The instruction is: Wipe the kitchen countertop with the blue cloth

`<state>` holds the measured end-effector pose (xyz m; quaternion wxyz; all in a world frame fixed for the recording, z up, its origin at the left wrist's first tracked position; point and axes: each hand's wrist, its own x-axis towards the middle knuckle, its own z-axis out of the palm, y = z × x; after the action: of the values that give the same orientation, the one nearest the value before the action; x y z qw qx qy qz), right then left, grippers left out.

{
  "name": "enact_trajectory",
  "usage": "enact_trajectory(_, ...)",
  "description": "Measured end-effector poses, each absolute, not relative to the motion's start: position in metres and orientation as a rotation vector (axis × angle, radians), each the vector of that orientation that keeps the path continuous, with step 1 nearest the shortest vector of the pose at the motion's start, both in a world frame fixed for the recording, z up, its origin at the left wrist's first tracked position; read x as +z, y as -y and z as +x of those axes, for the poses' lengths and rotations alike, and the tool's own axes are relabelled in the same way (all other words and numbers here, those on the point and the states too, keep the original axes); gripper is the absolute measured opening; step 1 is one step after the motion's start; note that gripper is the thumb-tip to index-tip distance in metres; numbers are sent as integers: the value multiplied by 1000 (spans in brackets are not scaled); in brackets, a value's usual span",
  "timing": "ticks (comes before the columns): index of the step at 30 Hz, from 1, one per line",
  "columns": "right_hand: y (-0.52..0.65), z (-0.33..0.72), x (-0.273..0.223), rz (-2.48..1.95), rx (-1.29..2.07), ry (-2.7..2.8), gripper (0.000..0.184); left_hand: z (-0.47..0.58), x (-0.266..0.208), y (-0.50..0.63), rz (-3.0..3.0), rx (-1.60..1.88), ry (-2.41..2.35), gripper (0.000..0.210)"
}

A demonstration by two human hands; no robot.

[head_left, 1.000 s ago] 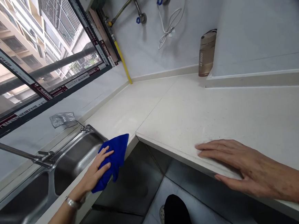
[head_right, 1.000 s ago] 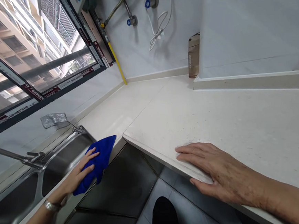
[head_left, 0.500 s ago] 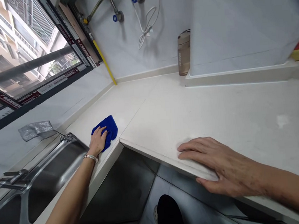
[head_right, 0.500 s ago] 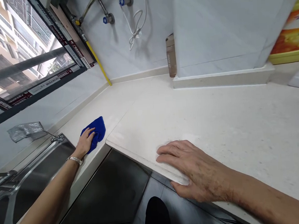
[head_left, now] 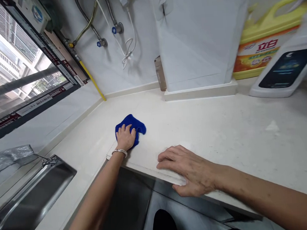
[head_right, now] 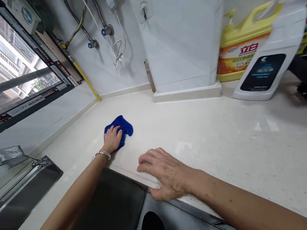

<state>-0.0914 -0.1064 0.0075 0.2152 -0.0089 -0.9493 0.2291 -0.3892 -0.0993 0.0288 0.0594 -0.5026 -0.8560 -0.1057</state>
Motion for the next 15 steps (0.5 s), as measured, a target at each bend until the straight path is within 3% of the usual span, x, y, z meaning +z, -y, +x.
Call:
enact_trajectory(8,107,-94,5,-3,620,2600,56,-272,32,75,-1953,-255,2433,53)
enact_trajectory(15,105,-91,8,11,641,2625,52,-232,40,73,-2344,-182,2294,57)
